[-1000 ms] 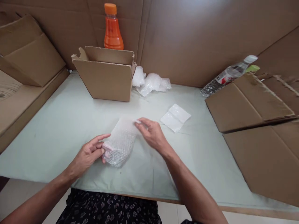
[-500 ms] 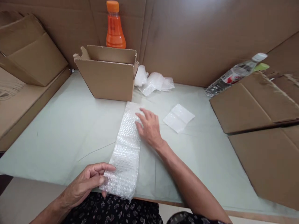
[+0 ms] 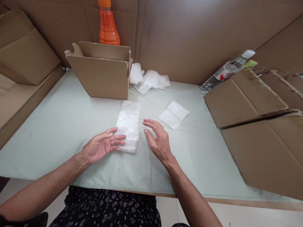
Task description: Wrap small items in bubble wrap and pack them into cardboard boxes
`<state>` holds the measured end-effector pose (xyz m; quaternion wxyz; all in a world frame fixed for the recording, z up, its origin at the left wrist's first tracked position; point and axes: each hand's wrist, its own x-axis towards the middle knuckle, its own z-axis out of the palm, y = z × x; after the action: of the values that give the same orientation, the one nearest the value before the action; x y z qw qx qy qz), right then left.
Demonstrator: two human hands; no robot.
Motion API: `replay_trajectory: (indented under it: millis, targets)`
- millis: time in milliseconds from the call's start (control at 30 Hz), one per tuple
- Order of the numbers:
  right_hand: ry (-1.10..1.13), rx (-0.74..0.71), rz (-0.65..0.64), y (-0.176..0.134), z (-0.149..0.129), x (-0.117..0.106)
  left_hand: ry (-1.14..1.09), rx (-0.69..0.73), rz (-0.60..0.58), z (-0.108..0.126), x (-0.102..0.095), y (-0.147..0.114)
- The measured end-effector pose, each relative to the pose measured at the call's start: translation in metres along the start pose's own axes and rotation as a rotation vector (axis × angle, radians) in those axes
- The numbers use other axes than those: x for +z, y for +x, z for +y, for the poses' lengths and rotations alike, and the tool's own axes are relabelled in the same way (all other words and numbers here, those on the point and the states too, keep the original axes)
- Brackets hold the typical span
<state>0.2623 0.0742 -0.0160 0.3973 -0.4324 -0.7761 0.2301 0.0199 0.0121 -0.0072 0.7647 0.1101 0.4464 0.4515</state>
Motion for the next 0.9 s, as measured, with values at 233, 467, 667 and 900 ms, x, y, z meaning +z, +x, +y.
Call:
replay_trajectory:
  millis: [233,467,667,900]
  targets:
    - [-0.17,-0.278,-0.392,-0.034,-0.015,0.024,0.333,0.289,0.07,-0.02,-0.01,-0.016]
    - [-0.187,-0.369,-0.419,-0.042,-0.004,0.043,1.331,0.938,0.106,-0.033,-0.036,-0.025]
    - [-0.074,-0.291,-0.422,-0.041,-0.008,0.041,1.523,1.003,0.005,-0.044,-0.042,-0.019]
    - [-0.108,-0.155,-0.269,-0.045,-0.029,0.027,1.377,0.759,0.08,-0.031,-0.034,-0.019]
